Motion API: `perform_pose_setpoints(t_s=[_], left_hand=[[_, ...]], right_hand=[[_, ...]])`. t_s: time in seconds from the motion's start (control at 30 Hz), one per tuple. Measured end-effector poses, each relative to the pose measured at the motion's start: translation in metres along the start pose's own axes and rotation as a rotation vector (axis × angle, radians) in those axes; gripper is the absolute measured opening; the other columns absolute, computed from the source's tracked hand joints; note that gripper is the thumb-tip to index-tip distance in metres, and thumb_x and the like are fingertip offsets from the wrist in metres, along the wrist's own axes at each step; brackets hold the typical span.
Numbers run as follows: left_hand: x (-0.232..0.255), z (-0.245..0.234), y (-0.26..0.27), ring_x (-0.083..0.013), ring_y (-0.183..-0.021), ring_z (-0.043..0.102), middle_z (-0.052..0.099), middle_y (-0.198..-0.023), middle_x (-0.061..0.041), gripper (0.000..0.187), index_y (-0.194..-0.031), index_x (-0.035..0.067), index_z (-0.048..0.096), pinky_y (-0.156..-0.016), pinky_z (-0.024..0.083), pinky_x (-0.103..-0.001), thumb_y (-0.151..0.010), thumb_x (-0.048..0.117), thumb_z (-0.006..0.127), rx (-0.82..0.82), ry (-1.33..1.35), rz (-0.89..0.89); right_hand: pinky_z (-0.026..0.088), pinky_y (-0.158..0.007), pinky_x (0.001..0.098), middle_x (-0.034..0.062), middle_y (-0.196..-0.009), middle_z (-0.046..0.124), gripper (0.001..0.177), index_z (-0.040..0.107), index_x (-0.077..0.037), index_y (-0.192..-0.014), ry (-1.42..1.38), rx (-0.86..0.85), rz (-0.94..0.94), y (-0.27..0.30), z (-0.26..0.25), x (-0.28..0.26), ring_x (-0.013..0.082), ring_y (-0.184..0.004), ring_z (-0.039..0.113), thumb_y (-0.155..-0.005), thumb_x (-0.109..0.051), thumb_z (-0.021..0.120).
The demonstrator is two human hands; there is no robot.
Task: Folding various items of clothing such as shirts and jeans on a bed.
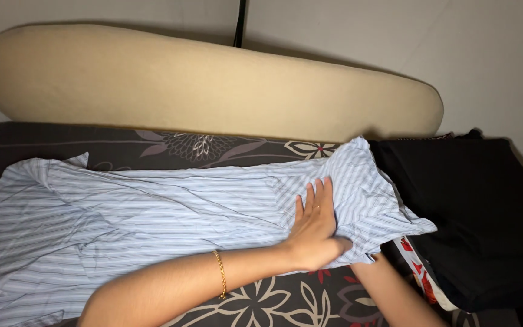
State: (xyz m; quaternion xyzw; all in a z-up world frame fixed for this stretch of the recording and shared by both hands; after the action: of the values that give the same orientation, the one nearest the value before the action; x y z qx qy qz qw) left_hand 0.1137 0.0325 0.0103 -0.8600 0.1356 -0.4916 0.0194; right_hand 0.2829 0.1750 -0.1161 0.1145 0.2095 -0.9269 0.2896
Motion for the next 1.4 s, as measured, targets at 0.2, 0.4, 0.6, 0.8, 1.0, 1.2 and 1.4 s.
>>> perform_pose_setpoints(t_s=[0.2, 0.4, 0.6, 0.8, 1.0, 1.2, 1.4], left_hand=[[0.008, -0.001, 0.004, -0.0491, -0.157, -0.015, -0.006, -0.166, -0.04, 0.102, -0.162, -0.003, 0.01, -0.119, -0.01, -0.064, -0.086, 0.04, 0.062, 0.186, 0.055, -0.021], [0.006, 0.004, -0.022, -0.0447, -0.158, -0.007, 0.005, -0.166, -0.034, 0.078, -0.161, 0.004, 0.023, -0.118, -0.009, -0.066, -0.099, 0.051, 0.036, 0.282, 0.124, -0.143], [0.023, -0.005, -0.033, -0.0421, -0.156, -0.002, 0.009, -0.167, -0.028, 0.077, -0.159, 0.012, 0.031, -0.118, -0.01, -0.066, -0.096, 0.056, 0.033, 0.287, 0.317, -0.255], [0.007, -0.053, -0.039, -0.0308, -0.154, 0.031, 0.037, -0.165, -0.021, 0.074, -0.154, -0.001, 0.036, -0.126, 0.02, -0.042, -0.1, 0.048, 0.047, 0.552, 1.018, 0.137], [-0.035, -0.168, 0.065, -0.0285, -0.134, 0.034, 0.021, -0.168, -0.025, 0.064, -0.16, -0.003, 0.026, -0.128, 0.018, -0.045, -0.109, 0.032, 0.043, 0.471, 1.643, 0.091], [-0.136, -0.252, 0.207, -0.0312, -0.145, 0.037, 0.04, -0.154, -0.016, 0.052, -0.159, -0.002, 0.028, -0.124, 0.026, -0.041, -0.119, 0.031, 0.033, 0.276, 1.201, 0.551], [-0.172, -0.263, 0.294, -0.0348, -0.137, 0.049, 0.05, -0.153, -0.016, 0.064, -0.15, 0.004, 0.045, -0.115, 0.033, -0.046, -0.103, 0.048, 0.037, 0.859, 1.564, 0.204]], right_hand=[[0.019, -0.127, 0.0505, 0.0215, -0.168, 0.028, 0.079, 0.027, -0.002, -0.163, 0.171, -0.12, -0.219, 0.011, 0.075, 0.029, 0.0397, -0.154, 0.027, -0.108, -0.058, 0.032], [0.028, -0.126, 0.0486, 0.0167, -0.159, 0.041, 0.073, 0.037, -0.008, -0.155, 0.524, 0.422, -0.386, 0.015, 0.084, 0.029, 0.0346, -0.147, 0.039, -0.103, -0.059, 0.033], [0.034, -0.121, 0.0468, 0.0161, -0.157, 0.047, 0.076, 0.045, -0.007, -0.152, 0.479, 0.389, -0.359, -0.006, 0.131, 0.026, 0.0342, -0.144, 0.045, -0.099, -0.06, 0.029], [0.034, -0.128, 0.0435, 0.0159, -0.162, 0.041, 0.064, 0.039, -0.006, -0.156, 0.684, 0.214, -0.303, -0.047, 0.191, 0.069, 0.0319, -0.15, 0.042, -0.106, -0.046, 0.034], [0.039, -0.115, 0.0403, 0.018, -0.158, 0.037, 0.088, 0.016, -0.01, -0.165, 0.905, -0.151, -0.032, -0.091, 0.324, 0.203, 0.029, -0.137, 0.045, -0.089, -0.004, 0.059], [0.014, -0.122, 0.05, 0.0191, -0.171, 0.022, 0.1, 0.013, -0.011, -0.166, 1.547, -0.401, 0.047, -0.109, 0.31, 0.363, 0.035, -0.155, 0.018, -0.087, -0.032, 0.071], [0.001, -0.113, 0.0675, 0.0354, -0.166, 0.002, 0.095, 0.009, -0.01, -0.163, 1.841, -0.512, 0.304, -0.077, 0.261, 0.454, 0.0493, -0.155, -0.007, -0.092, -0.048, 0.059]])
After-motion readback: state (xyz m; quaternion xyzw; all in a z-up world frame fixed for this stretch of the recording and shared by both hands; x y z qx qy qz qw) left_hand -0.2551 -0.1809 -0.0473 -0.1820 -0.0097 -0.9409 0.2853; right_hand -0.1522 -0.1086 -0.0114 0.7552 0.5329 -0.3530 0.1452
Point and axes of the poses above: each hand's wrist, its own y-axis away from the middle knuckle, its own z-axis out of the palm, x = y × z, the point moved 1 cm from there along -y, towards the middle knuckle
